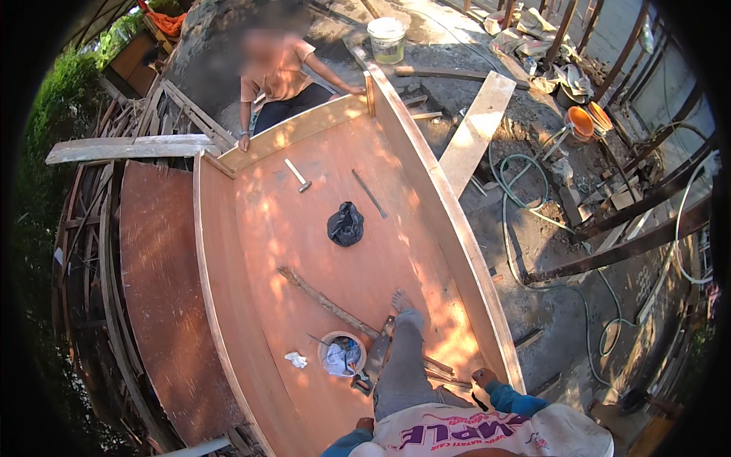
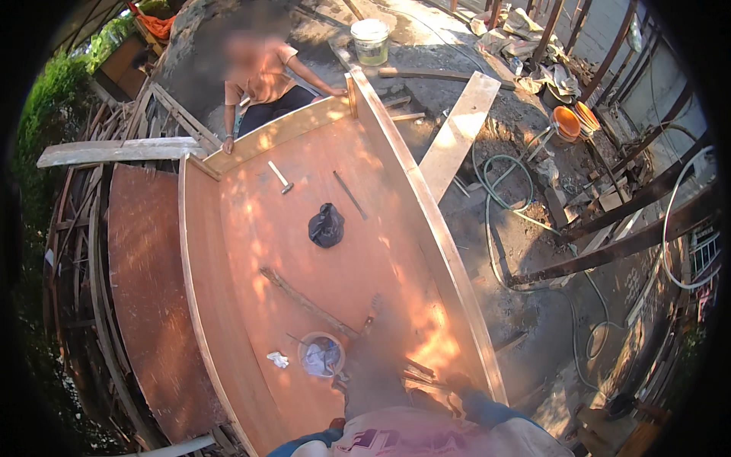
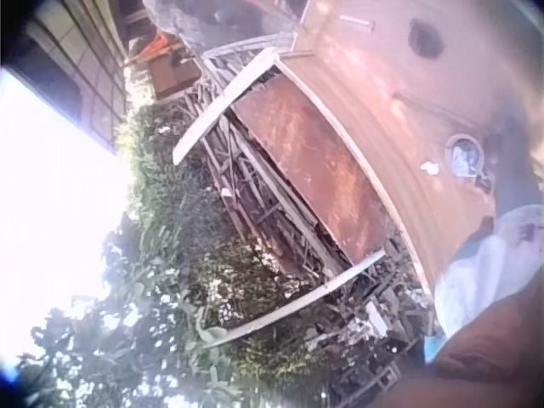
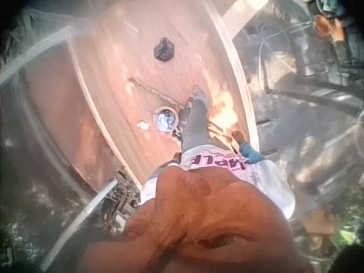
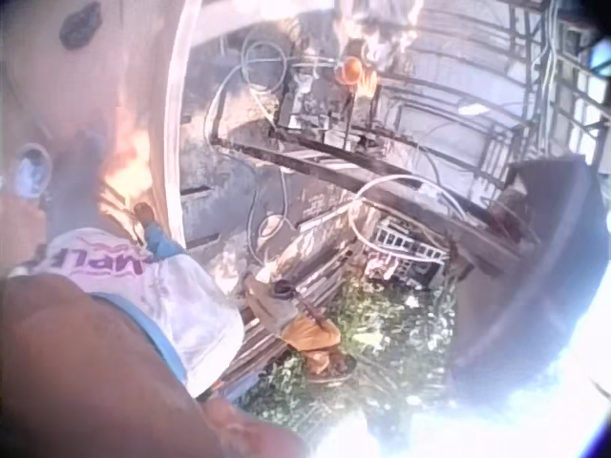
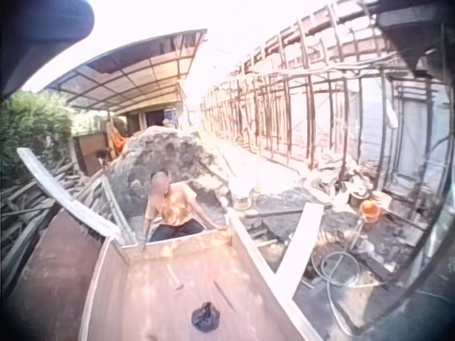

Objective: The person assembles a wooden panel onto a larger wooden frame by hand and with a hammer, positioning the wood while another person assists by holding the structure in place and then hammering nails into the wood.

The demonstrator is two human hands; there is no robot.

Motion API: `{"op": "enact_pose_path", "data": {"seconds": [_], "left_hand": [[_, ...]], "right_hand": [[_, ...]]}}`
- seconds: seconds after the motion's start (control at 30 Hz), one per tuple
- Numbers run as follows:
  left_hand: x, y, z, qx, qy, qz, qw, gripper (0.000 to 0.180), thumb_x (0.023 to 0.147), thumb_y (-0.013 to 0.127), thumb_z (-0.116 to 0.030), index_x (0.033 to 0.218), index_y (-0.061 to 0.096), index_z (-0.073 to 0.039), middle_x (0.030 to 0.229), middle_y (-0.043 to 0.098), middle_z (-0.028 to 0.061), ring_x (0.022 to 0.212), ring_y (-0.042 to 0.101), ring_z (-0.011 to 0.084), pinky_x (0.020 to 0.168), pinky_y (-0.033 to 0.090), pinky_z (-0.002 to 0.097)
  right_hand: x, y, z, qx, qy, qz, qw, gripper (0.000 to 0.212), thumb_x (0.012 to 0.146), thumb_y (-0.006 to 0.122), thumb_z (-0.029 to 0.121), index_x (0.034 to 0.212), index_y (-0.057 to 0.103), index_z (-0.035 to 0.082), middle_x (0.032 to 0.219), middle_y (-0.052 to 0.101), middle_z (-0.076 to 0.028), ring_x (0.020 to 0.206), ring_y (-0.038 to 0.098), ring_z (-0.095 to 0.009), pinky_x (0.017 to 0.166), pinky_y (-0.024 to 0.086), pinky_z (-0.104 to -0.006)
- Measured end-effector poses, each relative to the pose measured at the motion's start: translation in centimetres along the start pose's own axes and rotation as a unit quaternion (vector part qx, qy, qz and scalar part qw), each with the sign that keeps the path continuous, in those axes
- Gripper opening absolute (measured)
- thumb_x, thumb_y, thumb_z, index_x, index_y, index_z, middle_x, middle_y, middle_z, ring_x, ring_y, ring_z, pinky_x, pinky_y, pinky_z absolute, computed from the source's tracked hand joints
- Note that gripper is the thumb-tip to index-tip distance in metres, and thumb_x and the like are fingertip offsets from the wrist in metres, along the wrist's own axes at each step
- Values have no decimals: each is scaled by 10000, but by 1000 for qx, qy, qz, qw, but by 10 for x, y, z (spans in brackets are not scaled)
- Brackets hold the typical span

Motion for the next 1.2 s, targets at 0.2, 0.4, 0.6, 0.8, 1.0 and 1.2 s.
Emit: {"op": "enact_pose_path", "data": {"seconds": [0.2, 0.4, 0.6, 0.8, 1.0, 1.2], "left_hand": [[0, -53, -197, -18, 165, -32, 986, 348, 864, 584, -287, 1094, 634, -31, 1058, 645, 186, 1030, 607, 305, 911, 456, 370], [53, -19, -278, -109, 58, 11, 992, 514, 829, 617, -411, 1144, 601, -5, 1098, 637, 196, 1066, 599, 303, 946, 440, 372], [71, 17, -300, -30, -86, 45, 995, 711, 785, 604, -555, 1243, 555, -14, 1216, 594, 222, 1140, 569, 326, 991, 413, 382], [106, -7, -414, -110, -42, -33, 992, 634, 779, 606, -568, 1090, 659, -18, 1154, 626, 221, 1092, 588, 359, 957, 439, 403], [74, -69, -534, -247, -29, -150, 957, 518, 808, 647, -466, 1053, 653, -9, 1025, 670, 173, 961, 639, 295, 884, 478, 369], [122, -61, -541, -326, -74, -147, 931, 478, 819, 652, -454, 1023, 659, -21, 987, 671, 149, 920, 636, 264, 850, 483, 354]], "right_hand": [[93, -86, 209, -79, -15, -29, 996, 224, 845, 620, 219, 917, 662, 11, 844, 674, -153, 768, 652, -262, 728, 508, -359], [148, -149, 290, -116, -20, -102, 988, 334, 852, 628, 304, 1010, 652, 10, 964, 671, -209, 911, 647, -356, 808, 501, -424], [220, -184, 388, -242, -21, 67, 968, 413, 873, 585, 367, 1036, 642, -8, 1000, 660, -239, 932, 637, -383, 835, 490, -432], [373, -223, 405, -185, -56, 113, 975, 398, 946, 437, 315, 1070, 645, -1, 1014, 666, -230, 941, 648, -350, 867, 464, -445], [428, -250, 419, -347, -30, 157, 924, 366, 854, 581, 316, 1103, 660, 59, 1044, 674, -197, 999, 642, -341, 890, 472, -409], [484, -248, 463, -395, 32, 199, 896, 390, 833, 591, 363, 1085, 676, 78, 1031, 666, -223, 1001, 635, -367, 879, 479, -425]]}}
Point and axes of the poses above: each hand's wrist, its own x-axis towards the middle knuckle, its own y-axis out of the palm, z = x × y, the point moved 6 cm from there along x, towards the middle knuckle
